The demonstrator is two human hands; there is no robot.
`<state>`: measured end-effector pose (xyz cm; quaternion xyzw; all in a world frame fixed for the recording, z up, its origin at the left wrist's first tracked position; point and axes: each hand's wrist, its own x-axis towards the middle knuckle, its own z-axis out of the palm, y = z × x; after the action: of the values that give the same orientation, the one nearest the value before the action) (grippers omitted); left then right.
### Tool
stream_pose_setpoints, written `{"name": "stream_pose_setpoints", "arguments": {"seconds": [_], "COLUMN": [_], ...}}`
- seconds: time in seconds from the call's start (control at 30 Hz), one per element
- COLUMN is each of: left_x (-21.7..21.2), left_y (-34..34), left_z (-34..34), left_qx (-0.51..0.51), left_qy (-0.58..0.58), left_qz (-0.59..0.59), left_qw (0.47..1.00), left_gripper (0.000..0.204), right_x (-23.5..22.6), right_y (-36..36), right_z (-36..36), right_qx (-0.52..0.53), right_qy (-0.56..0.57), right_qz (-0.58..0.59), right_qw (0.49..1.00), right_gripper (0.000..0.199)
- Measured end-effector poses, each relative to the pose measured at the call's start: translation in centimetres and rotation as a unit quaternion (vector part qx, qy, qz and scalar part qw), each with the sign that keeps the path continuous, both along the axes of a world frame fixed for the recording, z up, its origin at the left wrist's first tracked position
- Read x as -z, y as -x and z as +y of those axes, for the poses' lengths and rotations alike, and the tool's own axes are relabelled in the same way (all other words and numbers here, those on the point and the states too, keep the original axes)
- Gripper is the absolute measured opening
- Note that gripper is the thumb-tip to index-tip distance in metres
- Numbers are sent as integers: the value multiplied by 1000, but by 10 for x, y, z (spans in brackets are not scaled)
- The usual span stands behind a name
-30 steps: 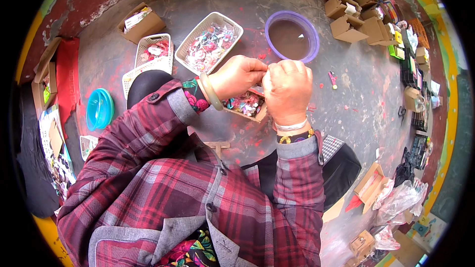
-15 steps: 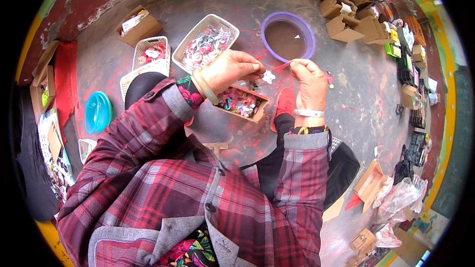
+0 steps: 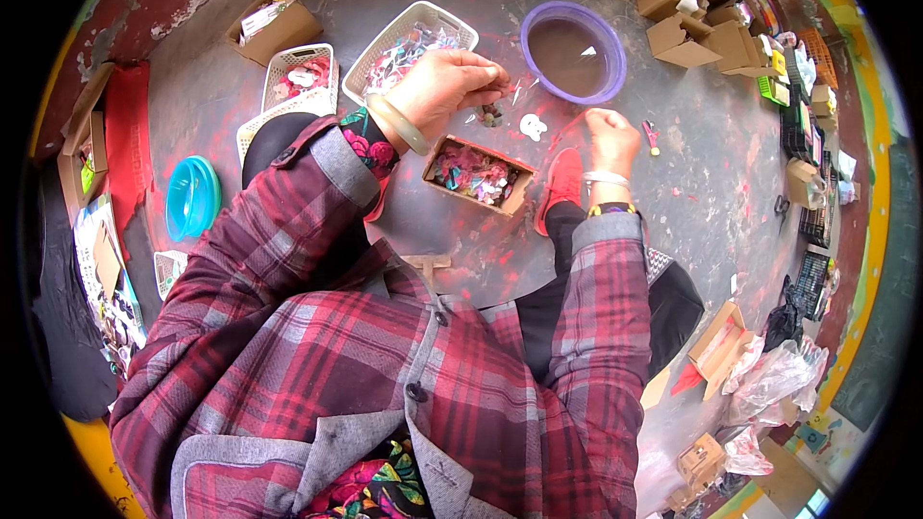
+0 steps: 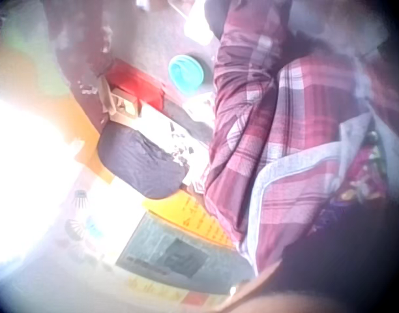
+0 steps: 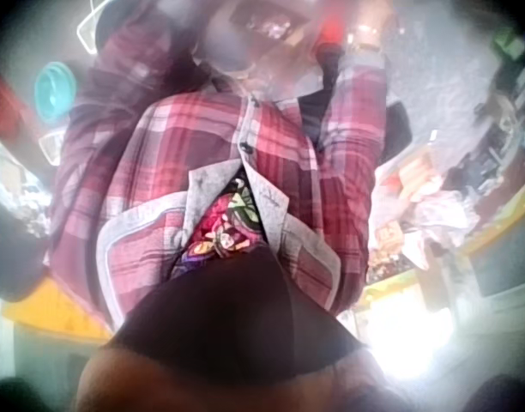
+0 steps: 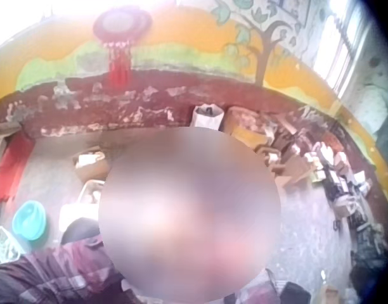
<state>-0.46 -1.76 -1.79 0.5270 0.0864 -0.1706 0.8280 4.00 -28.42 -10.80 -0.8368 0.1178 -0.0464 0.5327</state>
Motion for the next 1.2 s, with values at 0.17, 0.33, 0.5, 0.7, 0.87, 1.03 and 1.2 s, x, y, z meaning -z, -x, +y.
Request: {"name": "stream_pose_setpoints", "arguments": {"seconds": [0.17,0.33,0.5,0.7,0.87,1.03,1.2], "left_x": [1,-5,-5,-6,-7,-7,-7], "left_y": [0,2,2,2,4,2,3], "left_z": [3,5,4,2,3,3,2], "left_qx": [3,6,14,13,14,6,5], "left_qy": [8,7,18,6,12,19,25], "left_qz": [-5,2,-3,1,-17,-11,-10], "left_qw": [1000,1000,1000,1000,1000,1000,1000], "left_gripper": [20,20,21,22,22,22,22], "right_x": [48,110,122,115,107,87,36], "right_y": [13,35,60,71,70,59,40], "right_z": [13,4,20,28,24,20,8], "right_qx": [-85,-131,-218,-297,-315,-376,-336], "right_qy": [287,432,493,506,464,473,313], "right_qz": [10,-58,-35,11,100,153,206], "right_qw": [954,890,842,810,822,782,865], "right_gripper": [10,9,11,14,22,25,20]}}
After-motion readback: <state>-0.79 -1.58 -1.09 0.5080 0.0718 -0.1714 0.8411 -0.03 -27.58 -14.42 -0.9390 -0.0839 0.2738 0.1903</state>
